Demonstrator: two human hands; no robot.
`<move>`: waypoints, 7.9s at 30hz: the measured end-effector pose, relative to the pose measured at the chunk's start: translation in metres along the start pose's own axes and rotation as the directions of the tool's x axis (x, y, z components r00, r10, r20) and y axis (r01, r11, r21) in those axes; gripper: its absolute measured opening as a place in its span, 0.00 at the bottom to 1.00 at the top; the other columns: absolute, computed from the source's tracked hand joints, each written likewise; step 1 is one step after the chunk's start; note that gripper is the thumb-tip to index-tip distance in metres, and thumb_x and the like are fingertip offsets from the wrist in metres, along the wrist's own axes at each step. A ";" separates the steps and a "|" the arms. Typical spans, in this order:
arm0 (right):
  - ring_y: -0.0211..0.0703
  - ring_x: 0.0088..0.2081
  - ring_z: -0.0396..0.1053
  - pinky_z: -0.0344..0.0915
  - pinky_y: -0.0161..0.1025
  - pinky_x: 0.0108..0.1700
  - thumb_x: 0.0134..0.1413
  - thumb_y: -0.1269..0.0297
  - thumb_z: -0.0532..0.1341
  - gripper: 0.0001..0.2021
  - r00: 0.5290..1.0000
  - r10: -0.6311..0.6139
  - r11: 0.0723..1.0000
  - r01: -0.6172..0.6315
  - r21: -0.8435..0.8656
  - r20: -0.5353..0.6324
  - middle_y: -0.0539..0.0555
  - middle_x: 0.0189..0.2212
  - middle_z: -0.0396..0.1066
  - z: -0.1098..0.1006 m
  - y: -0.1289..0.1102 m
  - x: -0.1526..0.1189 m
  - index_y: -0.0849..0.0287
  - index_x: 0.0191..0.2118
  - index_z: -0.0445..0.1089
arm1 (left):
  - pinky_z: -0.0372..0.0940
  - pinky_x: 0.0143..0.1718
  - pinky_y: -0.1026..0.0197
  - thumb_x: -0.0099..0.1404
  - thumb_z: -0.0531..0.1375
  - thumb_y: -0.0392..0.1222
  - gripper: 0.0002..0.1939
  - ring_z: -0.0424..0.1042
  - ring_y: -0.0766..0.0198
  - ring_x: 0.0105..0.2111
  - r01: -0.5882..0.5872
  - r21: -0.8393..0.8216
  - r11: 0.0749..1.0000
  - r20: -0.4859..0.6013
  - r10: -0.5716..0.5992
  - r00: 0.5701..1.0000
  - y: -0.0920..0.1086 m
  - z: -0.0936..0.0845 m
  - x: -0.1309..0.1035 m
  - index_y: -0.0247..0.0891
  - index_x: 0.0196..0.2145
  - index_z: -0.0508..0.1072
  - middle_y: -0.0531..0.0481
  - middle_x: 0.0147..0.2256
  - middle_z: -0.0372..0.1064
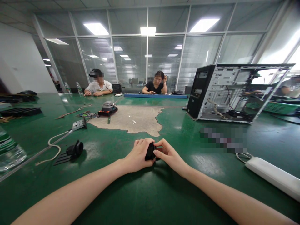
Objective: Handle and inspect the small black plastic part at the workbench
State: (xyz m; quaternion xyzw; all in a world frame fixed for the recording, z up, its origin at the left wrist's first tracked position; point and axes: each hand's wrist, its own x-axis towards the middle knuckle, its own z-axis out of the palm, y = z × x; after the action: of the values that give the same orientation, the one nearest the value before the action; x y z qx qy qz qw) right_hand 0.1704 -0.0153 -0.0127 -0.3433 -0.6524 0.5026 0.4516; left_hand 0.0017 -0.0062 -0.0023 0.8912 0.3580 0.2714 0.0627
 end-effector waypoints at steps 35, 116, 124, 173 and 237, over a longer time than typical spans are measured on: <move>0.39 0.37 0.65 0.64 0.40 0.38 0.44 0.60 0.61 0.14 1.000 0.017 1.000 -0.017 -0.015 -0.021 0.51 0.36 0.63 0.000 0.000 0.001 0.56 0.37 0.59 | 0.51 0.44 0.54 0.49 0.59 0.39 0.27 0.59 0.56 0.41 -0.001 0.012 1.000 0.002 0.001 1.000 -0.003 0.002 0.000 0.41 0.47 0.54 0.48 0.42 0.60; 0.41 0.40 0.64 0.63 0.42 0.41 0.43 0.60 0.62 0.16 0.999 0.047 0.999 -0.047 -0.023 -0.007 0.52 0.38 0.63 0.000 -0.001 0.003 0.56 0.38 0.59 | 0.51 0.44 0.54 0.51 0.58 0.41 0.26 0.60 0.56 0.41 -0.009 0.030 1.000 -0.004 0.009 1.000 -0.005 0.002 -0.001 0.41 0.47 0.53 0.48 0.42 0.60; 0.40 0.41 0.64 0.63 0.39 0.41 0.42 0.63 0.64 0.14 0.999 0.023 0.999 -0.023 0.029 0.029 0.50 0.36 0.63 0.000 -0.007 -0.002 0.56 0.34 0.59 | 0.50 0.44 0.54 0.49 0.59 0.39 0.28 0.60 0.56 0.41 -0.013 0.023 1.000 0.006 0.013 1.000 -0.004 0.001 -0.001 0.41 0.47 0.52 0.48 0.42 0.60; 0.40 0.40 0.64 0.64 0.38 0.38 0.40 0.61 0.64 0.15 0.999 0.020 1.000 -0.021 0.019 0.030 0.49 0.35 0.63 0.000 -0.008 -0.002 0.56 0.34 0.60 | 0.50 0.44 0.54 0.49 0.59 0.40 0.28 0.60 0.56 0.41 -0.007 0.020 1.000 0.000 0.007 1.000 -0.005 0.002 -0.001 0.41 0.47 0.53 0.48 0.42 0.60; 0.41 0.41 0.64 0.64 0.38 0.39 0.40 0.63 0.64 0.15 0.999 0.013 0.999 -0.014 0.035 0.038 0.50 0.36 0.63 0.000 -0.007 -0.001 0.56 0.34 0.59 | 0.51 0.44 0.53 0.49 0.59 0.40 0.28 0.60 0.56 0.41 -0.003 0.028 1.000 0.006 0.003 1.000 -0.005 0.002 -0.001 0.42 0.47 0.53 0.48 0.42 0.60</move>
State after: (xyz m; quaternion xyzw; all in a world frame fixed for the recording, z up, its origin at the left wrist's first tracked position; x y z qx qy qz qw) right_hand 0.1712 -0.0178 -0.0062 -0.3300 -0.6496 0.5235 0.4417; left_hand -0.0006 -0.0032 -0.0058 0.8934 0.3601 0.2639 0.0510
